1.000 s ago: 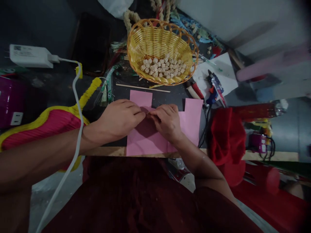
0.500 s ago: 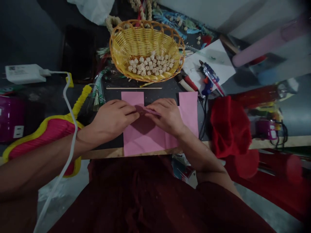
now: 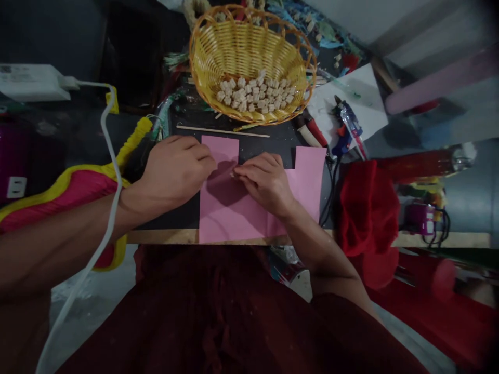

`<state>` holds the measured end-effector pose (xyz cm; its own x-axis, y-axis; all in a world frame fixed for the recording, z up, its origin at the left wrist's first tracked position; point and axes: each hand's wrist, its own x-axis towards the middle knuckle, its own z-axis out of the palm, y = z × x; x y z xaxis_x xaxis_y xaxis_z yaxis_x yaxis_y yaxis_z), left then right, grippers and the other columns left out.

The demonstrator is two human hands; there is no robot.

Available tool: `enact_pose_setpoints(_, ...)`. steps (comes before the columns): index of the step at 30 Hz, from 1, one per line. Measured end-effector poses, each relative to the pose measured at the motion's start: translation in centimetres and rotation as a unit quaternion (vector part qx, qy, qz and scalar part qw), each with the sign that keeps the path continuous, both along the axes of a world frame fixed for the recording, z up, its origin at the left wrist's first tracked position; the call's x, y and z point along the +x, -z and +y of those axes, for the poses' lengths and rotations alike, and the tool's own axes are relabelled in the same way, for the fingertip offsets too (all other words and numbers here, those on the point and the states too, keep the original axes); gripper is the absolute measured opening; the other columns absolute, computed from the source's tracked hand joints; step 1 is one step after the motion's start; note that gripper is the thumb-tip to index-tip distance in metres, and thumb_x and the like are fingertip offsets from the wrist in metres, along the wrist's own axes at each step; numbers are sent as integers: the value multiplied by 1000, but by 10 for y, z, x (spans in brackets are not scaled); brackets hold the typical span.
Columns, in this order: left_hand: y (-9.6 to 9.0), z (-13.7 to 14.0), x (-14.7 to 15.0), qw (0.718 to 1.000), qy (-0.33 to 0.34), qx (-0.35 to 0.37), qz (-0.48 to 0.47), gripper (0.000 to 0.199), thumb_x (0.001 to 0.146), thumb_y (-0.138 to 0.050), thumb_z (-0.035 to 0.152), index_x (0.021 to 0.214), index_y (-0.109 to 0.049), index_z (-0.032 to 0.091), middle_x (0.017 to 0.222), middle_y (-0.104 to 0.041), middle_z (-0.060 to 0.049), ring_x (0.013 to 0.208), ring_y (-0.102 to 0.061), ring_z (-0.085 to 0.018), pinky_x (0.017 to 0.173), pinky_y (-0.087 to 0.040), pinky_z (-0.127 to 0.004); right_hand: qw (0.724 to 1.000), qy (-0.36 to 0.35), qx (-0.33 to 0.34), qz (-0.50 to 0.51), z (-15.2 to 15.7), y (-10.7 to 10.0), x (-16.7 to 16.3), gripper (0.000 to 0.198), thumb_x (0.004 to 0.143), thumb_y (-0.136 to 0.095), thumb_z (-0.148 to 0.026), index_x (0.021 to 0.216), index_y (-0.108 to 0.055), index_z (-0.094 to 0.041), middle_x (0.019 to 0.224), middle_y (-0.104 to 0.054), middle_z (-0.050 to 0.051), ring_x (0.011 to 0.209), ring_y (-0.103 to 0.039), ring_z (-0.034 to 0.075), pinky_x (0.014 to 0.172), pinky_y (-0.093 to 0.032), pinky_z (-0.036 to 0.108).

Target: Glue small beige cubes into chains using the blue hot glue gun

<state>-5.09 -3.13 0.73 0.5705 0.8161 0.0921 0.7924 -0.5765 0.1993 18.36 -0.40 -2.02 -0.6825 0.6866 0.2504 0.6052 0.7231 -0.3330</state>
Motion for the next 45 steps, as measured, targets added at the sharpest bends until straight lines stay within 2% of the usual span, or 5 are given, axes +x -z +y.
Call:
enact_pose_setpoints(3, -2, 1, -1, 997, -14, -3, 74, 27, 92, -42, 15, 94, -69, 20, 95, -71, -4, 93, -60, -23, 78, -44, -38, 1000, 3, -6, -9, 0, 2, 1, 17, 95, -55, -27, 98, -71, -25, 94, -72, 2, 89, -58, 17, 84, -37, 36)
enact_pose_setpoints(14, -16, 4, 4, 987, -16, -109, 118, 29, 94, -40, 16, 100, -68, 17, 107, -69, -6, 104, -59, -27, 87, -44, -43, 1000, 9, 15, -13, -3, -1, -5, 14, 94, -57, -27, 91, -70, -25, 88, -72, 1, 85, -59, 16, 85, -37, 34)
enact_pose_setpoints(19, -14, 2, 3, 994, -9, -59, 92, 25, 93, -44, 16, 97, -68, 17, 104, -70, -6, 101, -60, -27, 85, -44, -42, 999, 10, 42, -11, -4, 0, -5, 9, 91, -61, -26, 89, -70, -24, 83, -71, 1, 82, -59, 17, 83, -38, 35)
enact_pose_setpoints(25, -16, 4, 5, 989, -11, -99, 110, 27, 91, -43, 13, 98, -69, 18, 105, -70, -5, 103, -61, -29, 87, -45, -44, 999, 17, 36, -10, -6, 1, -6, 8, 91, -61, -26, 89, -69, -24, 84, -70, 0, 83, -59, 17, 84, -37, 35)
enact_pose_setpoints(45, -9, 4, 5, 997, 28, -60, 46, 28, 95, -42, 19, 99, -69, 20, 99, -72, -4, 102, -61, -25, 90, -43, -41, 998, 41, 32, -35, -9, 3, -7, 4, 89, -63, -26, 87, -66, -24, 83, -70, 1, 83, -58, 18, 84, -33, 37)
